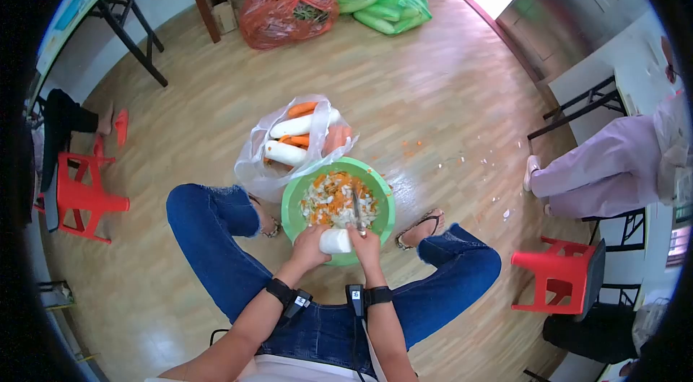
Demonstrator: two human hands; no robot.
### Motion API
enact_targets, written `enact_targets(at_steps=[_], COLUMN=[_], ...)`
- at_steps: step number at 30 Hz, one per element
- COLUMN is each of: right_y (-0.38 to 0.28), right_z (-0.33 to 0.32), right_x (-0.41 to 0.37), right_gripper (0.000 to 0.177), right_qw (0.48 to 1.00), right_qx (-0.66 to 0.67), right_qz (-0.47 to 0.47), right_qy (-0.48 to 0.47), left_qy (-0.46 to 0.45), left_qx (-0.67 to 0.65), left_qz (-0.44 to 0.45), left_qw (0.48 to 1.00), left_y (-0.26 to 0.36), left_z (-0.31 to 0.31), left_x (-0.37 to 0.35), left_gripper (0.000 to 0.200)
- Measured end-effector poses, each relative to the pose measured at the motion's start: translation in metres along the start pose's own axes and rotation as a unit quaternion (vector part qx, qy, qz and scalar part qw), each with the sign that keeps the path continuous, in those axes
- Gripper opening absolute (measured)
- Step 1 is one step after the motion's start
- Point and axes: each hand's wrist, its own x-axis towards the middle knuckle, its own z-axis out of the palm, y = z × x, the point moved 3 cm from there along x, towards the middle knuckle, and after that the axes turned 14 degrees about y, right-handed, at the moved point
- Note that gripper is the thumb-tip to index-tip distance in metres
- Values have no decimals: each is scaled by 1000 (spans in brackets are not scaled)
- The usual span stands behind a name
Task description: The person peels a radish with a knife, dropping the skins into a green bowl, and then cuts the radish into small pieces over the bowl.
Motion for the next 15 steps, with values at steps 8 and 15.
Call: enact_targets(at_steps=[8, 15], right_y=[26, -8], right_z=[5, 9], right_x=[13, -10], right_gripper=[18, 22], right_qw=[996, 992], right_qx=[85, 119], right_qz=[6, 3], right_qy=[39, -39], left_qy=[38, -3], left_qx=[-72, -391], left_qz=[-106, -350], left_qw=[991, 851], left_y=[-17, -23], left_z=[14, 22], left_x=[1, 5], left_gripper=[64, 58])
